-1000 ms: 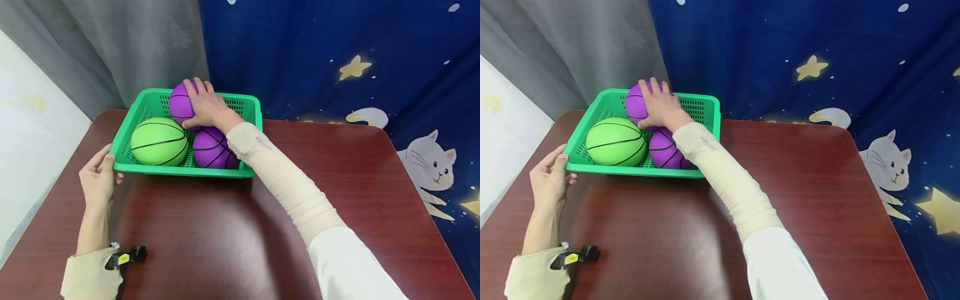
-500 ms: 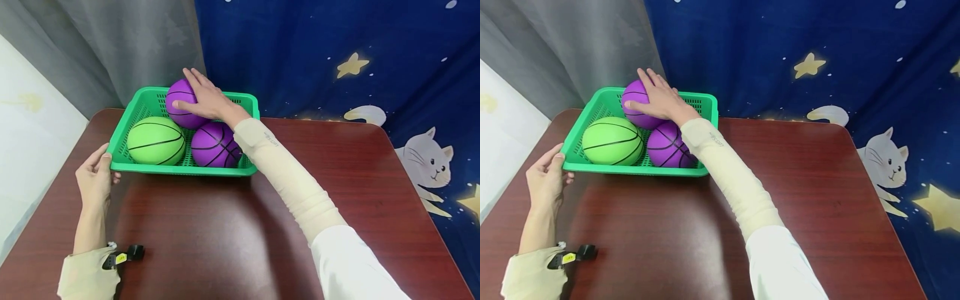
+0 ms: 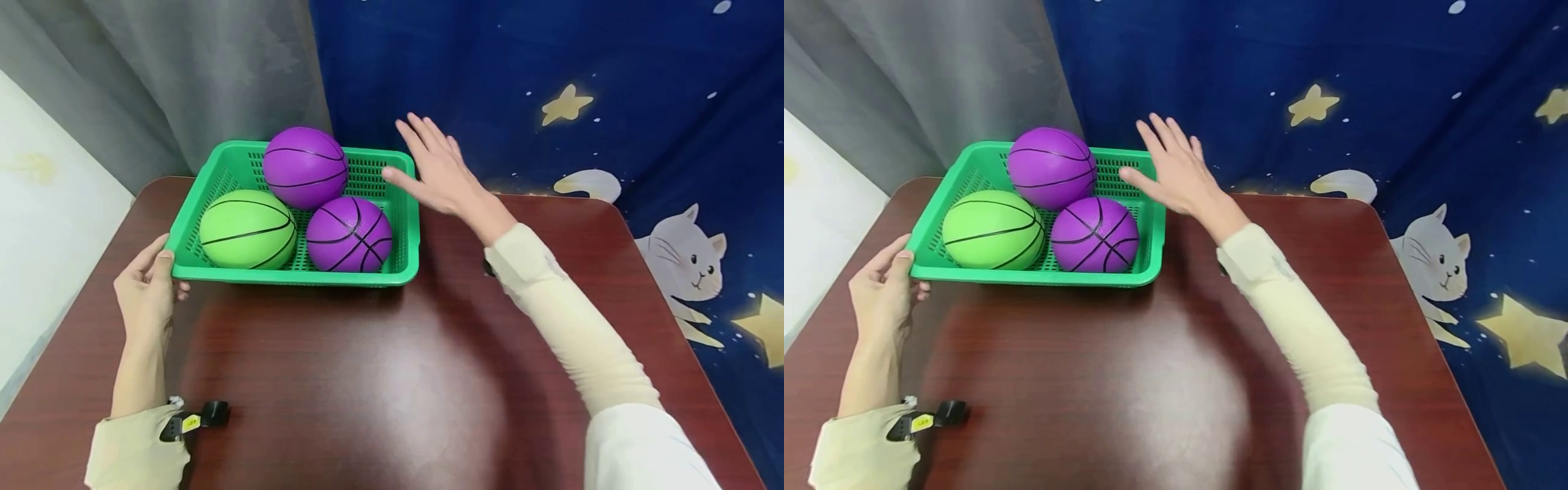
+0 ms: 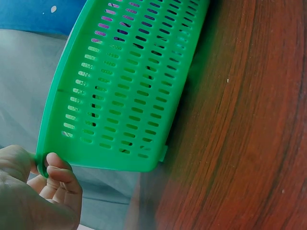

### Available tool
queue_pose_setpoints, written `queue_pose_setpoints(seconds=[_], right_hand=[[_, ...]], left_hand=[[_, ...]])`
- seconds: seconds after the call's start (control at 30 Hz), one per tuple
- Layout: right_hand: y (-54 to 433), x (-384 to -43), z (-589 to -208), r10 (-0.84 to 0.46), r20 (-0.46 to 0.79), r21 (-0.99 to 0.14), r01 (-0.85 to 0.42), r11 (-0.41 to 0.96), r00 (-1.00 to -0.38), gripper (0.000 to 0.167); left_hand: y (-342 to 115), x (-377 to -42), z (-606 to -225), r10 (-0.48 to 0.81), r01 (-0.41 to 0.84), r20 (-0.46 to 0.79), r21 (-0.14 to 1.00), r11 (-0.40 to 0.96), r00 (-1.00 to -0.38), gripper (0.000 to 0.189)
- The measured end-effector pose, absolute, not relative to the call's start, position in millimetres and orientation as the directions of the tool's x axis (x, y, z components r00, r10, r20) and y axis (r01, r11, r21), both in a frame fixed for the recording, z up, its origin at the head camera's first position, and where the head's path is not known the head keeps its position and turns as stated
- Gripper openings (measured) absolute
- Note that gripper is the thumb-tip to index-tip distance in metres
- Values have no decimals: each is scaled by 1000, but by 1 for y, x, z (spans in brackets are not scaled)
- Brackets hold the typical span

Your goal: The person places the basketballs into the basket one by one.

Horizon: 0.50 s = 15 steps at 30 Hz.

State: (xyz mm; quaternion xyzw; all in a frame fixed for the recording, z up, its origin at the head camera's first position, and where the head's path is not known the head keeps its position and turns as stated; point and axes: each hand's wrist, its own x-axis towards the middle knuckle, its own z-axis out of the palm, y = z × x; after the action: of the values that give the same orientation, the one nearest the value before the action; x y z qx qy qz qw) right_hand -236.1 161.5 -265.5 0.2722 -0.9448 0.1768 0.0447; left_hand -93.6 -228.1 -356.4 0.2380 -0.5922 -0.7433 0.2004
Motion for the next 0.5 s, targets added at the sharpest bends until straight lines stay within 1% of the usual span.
queue_pose_setpoints(seconds=[0.17,0.4,0.5], right_hand=[[202,-214,-291,-495,210,-180,-531,828,-843,80],[241,-194,-312,-442,190,-56,-459,887,-877,85],[253,-188,-319,-416,174,13,-420,908,-893,89]], left_hand=[[-231,-95,-356,-588,-1,-130,977,-215,-798,31],[-238,-97,-356,-575,-7,-139,974,-225,-806,32],[-243,-96,-356,-569,-15,-113,985,-173,-815,33]])
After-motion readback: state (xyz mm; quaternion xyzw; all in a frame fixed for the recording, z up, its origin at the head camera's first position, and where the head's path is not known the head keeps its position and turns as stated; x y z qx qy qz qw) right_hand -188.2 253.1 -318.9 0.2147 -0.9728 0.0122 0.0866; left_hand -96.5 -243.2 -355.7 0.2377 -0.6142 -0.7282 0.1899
